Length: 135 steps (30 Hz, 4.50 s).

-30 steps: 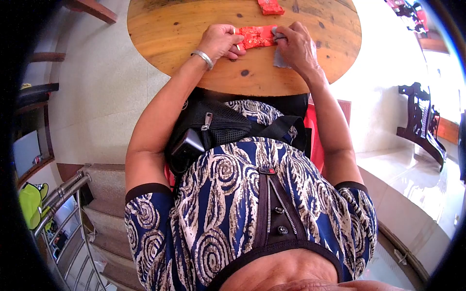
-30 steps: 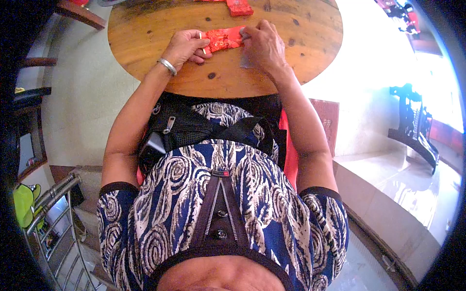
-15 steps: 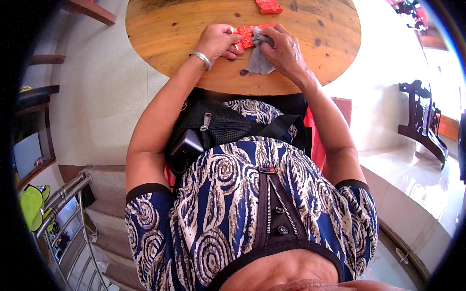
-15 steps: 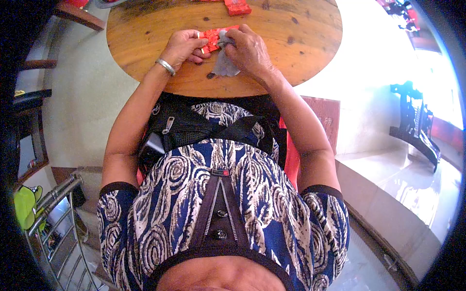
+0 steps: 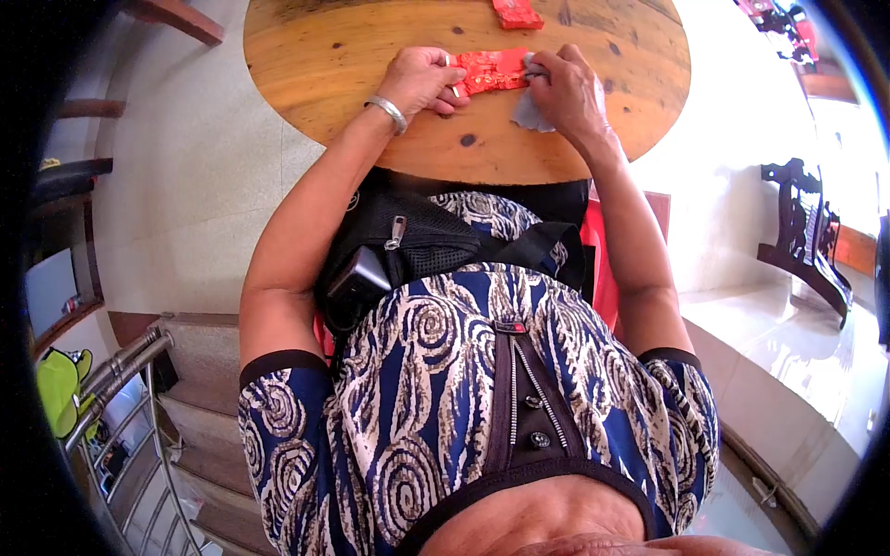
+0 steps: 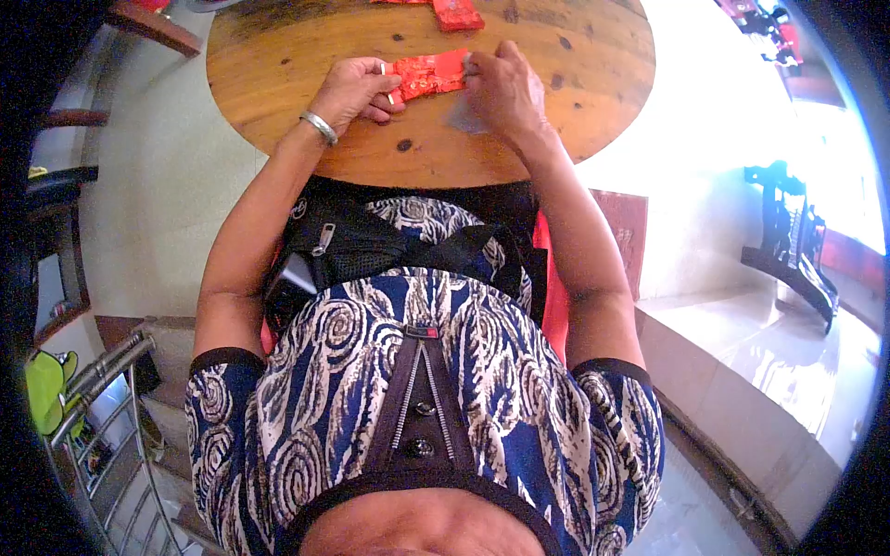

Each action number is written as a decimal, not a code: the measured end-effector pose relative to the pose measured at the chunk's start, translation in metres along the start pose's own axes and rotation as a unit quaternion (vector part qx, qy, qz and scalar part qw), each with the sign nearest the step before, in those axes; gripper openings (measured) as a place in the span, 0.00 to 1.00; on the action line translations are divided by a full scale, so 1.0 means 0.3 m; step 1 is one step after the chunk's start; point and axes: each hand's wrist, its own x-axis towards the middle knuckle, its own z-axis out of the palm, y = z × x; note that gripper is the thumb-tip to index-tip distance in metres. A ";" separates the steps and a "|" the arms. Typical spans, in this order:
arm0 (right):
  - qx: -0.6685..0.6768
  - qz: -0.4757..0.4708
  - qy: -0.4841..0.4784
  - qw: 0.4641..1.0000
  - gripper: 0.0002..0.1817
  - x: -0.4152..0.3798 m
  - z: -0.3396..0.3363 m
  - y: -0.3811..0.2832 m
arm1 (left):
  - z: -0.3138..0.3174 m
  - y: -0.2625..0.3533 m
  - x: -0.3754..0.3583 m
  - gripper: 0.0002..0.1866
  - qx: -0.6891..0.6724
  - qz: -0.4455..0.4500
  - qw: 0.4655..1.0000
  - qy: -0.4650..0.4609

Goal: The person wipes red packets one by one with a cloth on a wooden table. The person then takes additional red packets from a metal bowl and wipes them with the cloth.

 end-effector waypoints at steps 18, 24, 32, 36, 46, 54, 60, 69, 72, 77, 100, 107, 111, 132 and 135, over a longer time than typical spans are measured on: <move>0.094 -0.113 0.038 0.988 0.16 0.012 0.094 -0.147 | 0.014 0.012 -0.014 0.06 -0.004 0.007 1.000 0.013; 0.086 -0.069 0.050 0.993 0.17 0.025 0.102 -0.093 | 0.012 0.007 -0.005 0.06 -0.012 0.003 1.000 0.011; 0.029 -0.057 0.041 0.997 0.15 0.034 0.099 -0.050 | 0.013 0.008 -0.006 0.07 -0.015 0.008 1.000 0.015; -0.001 -0.040 0.035 0.999 0.13 0.032 0.078 -0.016 | 0.014 0.012 -0.009 0.07 -0.010 0.008 1.000 0.017; 0.115 -0.013 0.000 0.993 0.17 -0.002 -0.017 -0.009 | 0.000 -0.001 -0.004 0.09 0.010 -0.002 1.000 -0.001; 0.155 -0.195 -0.021 0.968 0.22 -0.027 0.039 -0.142 | 0.002 -0.004 0.000 0.06 -0.011 0.016 1.000 0.003; 0.117 -0.175 -0.012 0.977 0.23 -0.024 0.041 -0.149 | 0.002 0.010 -0.005 0.07 0.003 0.004 1.000 0.003; 0.086 -0.111 0.011 0.990 0.20 -0.013 0.049 -0.070 | -0.009 -0.001 0.008 0.06 -0.024 -0.002 1.000 -0.004; 0.104 -0.074 -0.008 0.992 0.19 -0.003 0.035 -0.042 | -0.005 0.004 0.007 0.06 -0.024 -0.004 1.000 -0.001; 0.090 -0.045 -0.007 0.995 0.17 0.011 -0.009 0.012 | -0.011 0.010 0.005 0.06 -0.030 -0.005 0.999 -0.010; 0.074 -0.098 0.045 0.991 0.18 0.034 0.097 -0.054 | 0.009 0.016 -0.011 0.07 0.015 0.005 1.000 0.010; 0.021 -0.070 0.043 0.996 0.16 0.032 0.090 -0.040 | 0.009 0.010 -0.004 0.07 0.014 0.006 1.000 0.012; 0.016 -0.042 0.050 0.998 0.15 0.024 0.059 -0.020 | 0.009 0.009 -0.006 0.07 0.011 0.010 1.000 0.013; 0.101 -0.102 0.048 0.988 0.15 0.004 0.074 -0.108 | 0.007 0.011 -0.006 0.06 0.028 0.005 1.000 0.006; 0.075 -0.076 0.040 0.994 0.15 0.004 0.078 -0.060 | 0.005 0.008 -0.004 0.06 0.020 0.003 1.000 0.003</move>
